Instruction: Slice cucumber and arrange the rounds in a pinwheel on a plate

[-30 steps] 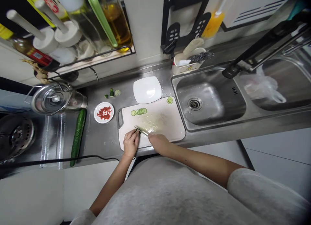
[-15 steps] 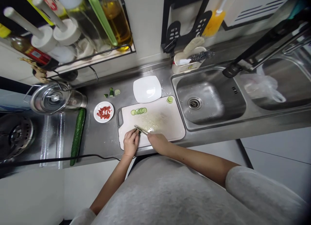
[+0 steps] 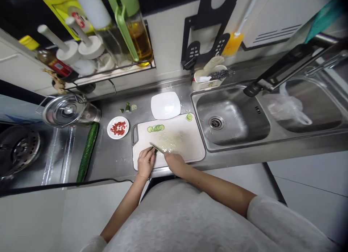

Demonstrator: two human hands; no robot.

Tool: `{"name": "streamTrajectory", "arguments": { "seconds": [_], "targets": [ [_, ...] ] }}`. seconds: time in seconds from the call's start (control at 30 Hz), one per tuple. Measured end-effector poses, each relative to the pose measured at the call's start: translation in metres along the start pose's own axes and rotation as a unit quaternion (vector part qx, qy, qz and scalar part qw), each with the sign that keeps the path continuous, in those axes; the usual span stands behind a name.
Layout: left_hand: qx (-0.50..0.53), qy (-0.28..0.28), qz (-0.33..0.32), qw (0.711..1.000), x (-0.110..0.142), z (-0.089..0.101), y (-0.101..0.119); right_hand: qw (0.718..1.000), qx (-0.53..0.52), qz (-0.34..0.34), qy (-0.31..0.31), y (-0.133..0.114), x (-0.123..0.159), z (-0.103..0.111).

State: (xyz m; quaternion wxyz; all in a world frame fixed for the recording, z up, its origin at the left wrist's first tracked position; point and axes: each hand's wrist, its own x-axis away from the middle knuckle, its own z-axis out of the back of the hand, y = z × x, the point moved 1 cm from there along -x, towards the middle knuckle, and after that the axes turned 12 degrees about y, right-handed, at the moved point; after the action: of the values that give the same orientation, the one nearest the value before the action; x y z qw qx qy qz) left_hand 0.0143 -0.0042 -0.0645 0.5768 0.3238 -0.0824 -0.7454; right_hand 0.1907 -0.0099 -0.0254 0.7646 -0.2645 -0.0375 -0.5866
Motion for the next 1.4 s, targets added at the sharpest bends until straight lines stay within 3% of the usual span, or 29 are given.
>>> {"name": "streamTrajectory", "arguments": {
  "seconds": [0.47, 0.63, 0.87, 1.03, 1.2, 1.27, 1.4],
  "targets": [
    [-0.004, 0.003, 0.011, 1.000, 0.003, 0.000, 0.008, 1.000, 0.020, -0.023, 0.003, 0.000, 0.005, 0.010],
    [0.000, -0.026, 0.026, 0.999, 0.001, 0.004, 0.013, 0.999, 0.025, -0.028, 0.010, 0.003, 0.007, 0.008],
    [-0.030, -0.069, 0.120, 0.990, 0.012, 0.011, 0.017, 0.998, 0.034, -0.044, 0.025, 0.009, 0.002, 0.000],
    [-0.036, -0.041, 0.165, 0.985, 0.015, 0.018, 0.020, 0.997, 0.060, -0.031, 0.033, 0.006, 0.005, 0.002],
    [-0.016, 0.030, 0.106, 0.994, -0.013, 0.024, 0.032, 0.994, 0.099, -0.017, 0.044, 0.007, 0.013, 0.017],
    [-0.008, 0.009, 0.053, 0.999, -0.029, 0.023, 0.038, 0.991, 0.125, -0.015, 0.049, 0.012, 0.016, 0.026],
    [0.025, -0.092, -0.022, 0.995, -0.053, 0.019, 0.049, 0.981, 0.184, -0.012, 0.061, 0.028, 0.024, 0.045]
  ]
}}
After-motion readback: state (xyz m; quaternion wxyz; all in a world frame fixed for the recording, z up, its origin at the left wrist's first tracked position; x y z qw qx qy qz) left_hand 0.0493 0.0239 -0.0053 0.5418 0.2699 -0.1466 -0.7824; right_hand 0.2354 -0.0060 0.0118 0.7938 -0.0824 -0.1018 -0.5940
